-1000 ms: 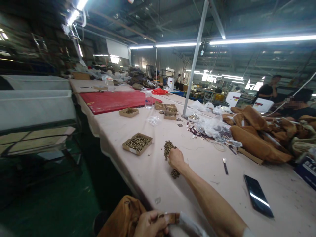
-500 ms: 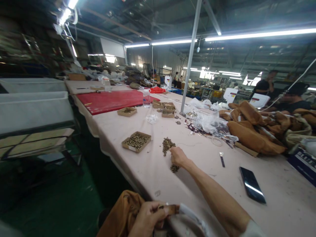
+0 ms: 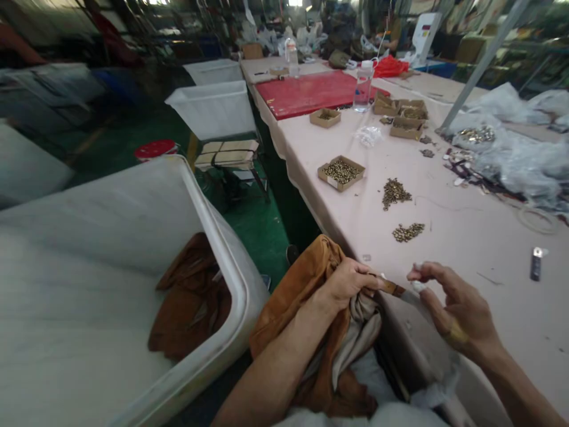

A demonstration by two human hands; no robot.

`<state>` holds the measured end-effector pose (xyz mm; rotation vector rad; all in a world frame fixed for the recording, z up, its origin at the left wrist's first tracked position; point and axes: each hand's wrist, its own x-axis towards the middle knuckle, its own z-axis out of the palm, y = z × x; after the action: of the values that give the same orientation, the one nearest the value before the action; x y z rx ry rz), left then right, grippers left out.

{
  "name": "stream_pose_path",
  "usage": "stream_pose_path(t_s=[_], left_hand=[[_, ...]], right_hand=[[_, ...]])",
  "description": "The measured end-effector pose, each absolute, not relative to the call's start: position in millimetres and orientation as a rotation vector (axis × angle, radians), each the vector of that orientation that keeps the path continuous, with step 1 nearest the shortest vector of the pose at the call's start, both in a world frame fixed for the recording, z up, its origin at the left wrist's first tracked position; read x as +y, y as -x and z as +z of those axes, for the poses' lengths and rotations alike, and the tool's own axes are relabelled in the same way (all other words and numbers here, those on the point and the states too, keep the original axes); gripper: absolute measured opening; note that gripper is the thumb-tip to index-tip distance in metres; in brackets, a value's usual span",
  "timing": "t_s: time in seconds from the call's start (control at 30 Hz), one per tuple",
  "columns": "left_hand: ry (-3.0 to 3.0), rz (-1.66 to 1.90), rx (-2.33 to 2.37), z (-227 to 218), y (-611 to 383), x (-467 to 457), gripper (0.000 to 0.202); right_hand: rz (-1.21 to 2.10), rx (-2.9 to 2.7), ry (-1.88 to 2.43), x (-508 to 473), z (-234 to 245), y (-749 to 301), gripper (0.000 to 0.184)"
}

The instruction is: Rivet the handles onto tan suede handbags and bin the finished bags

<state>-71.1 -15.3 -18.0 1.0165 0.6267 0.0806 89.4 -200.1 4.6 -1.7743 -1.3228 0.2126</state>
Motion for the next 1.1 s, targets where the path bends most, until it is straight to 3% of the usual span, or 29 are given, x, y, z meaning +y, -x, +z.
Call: stream_pose_path(t_s=[0.4, 1.1], left_hand=[[-1.010, 0.112, 0.617, -11, 70, -20, 0.030], [-1.142, 0.138, 0.597, -11, 69, -32, 0.029]], right_hand=[[0.155, -1.751, 1.561, -185, -12, -75, 0.029], [0.476, -1.209, 1.558, -192, -28, -77, 0.004]])
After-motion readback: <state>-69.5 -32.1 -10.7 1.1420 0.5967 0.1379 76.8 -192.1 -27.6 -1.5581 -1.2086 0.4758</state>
